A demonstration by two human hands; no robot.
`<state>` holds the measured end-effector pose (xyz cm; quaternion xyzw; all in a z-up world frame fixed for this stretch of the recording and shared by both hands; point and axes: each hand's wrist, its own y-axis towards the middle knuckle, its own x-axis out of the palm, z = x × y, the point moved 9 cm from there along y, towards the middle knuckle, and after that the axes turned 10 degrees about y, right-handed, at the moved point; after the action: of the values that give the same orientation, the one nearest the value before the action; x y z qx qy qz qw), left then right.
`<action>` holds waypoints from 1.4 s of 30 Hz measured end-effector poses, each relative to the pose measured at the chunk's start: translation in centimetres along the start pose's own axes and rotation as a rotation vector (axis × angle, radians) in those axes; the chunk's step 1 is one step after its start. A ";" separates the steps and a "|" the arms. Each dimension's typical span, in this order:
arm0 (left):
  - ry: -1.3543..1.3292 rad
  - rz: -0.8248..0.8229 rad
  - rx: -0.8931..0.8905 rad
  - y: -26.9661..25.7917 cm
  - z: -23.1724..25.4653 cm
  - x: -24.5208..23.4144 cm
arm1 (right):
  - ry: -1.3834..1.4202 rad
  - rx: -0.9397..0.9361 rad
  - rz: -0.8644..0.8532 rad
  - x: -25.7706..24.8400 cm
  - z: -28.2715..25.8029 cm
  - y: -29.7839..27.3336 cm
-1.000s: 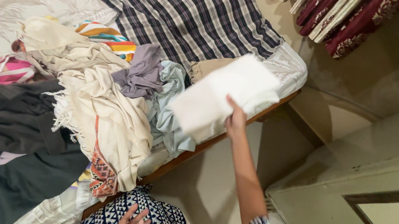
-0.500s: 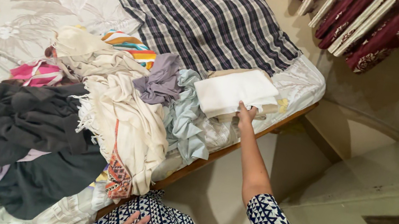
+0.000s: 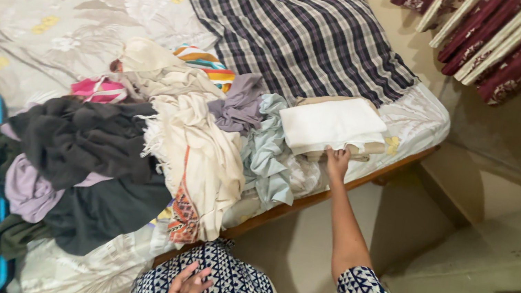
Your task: The person folds a white cloth and a purple t-shirt while sitting on a chair. They place the folded white cloth on a pile of other clothes on the bed.
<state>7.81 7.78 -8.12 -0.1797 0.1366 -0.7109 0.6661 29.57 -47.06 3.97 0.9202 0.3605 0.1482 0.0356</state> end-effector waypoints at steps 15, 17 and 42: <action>0.169 0.191 0.432 -8.6 14.9 0.2 | -0.050 0.042 -0.260 7.8 4.2 -32.4; 0.193 0.215 0.473 -9.3 16.1 0.6 | 0.056 0.094 -0.353 10.2 4.2 -36.3; 0.869 0.602 0.718 7.8 25.1 -3.9 | 0.114 0.079 -0.601 15.7 3.9 -42.8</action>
<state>25.98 12.22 10.74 0.4057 0.1923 -0.5020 0.7392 13.72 -4.74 -3.30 0.7633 0.6234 0.1684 0.0219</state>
